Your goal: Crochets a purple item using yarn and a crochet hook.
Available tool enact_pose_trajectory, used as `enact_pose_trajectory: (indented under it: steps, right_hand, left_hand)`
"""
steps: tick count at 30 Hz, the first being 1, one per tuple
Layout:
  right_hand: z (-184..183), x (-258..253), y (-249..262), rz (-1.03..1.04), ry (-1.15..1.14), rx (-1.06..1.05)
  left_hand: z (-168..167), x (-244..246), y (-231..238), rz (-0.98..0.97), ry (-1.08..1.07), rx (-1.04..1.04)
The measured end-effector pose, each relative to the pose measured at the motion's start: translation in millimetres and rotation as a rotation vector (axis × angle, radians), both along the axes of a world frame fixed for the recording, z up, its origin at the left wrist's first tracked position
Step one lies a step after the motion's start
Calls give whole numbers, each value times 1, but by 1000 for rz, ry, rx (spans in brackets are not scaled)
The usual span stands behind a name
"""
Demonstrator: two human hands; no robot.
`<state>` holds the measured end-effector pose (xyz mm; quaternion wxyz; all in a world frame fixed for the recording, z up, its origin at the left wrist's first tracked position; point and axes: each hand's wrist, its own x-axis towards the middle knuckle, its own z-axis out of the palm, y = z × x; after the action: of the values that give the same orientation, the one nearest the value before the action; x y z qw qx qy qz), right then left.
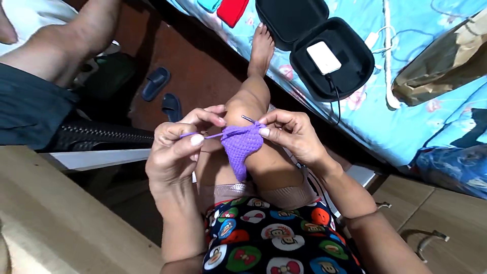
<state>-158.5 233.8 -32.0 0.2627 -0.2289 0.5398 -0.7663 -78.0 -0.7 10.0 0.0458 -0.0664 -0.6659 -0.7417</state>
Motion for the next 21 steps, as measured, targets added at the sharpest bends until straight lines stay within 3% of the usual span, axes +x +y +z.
enact_pose_trajectory:
  steps: [3, 5, 9, 12, 16, 21]
  right_hand:
    - [1, 0, -1, -2, -21, -18]
    - [0, 0, -1, -7, -35, -34]
    - [1, 0, -2, -19, -26, -24]
    - [5, 3, -2, -56, 30, 33]
    - [6, 9, 2, -126, 205, 143]
    - [4, 0, 5, -199, 469, 236]
  left_hand:
    - [-10, -2, 7, -10, 35, 247]
    - [-10, -4, 15, -7, 43, 292]
    - [3, -4, 29, 12, -34, 94]
    - [6, -1, 47, 134, -67, 43]
    - [3, 2, 67, 302, -96, 3]
    - [2, 2, 69, 304, -102, -53]
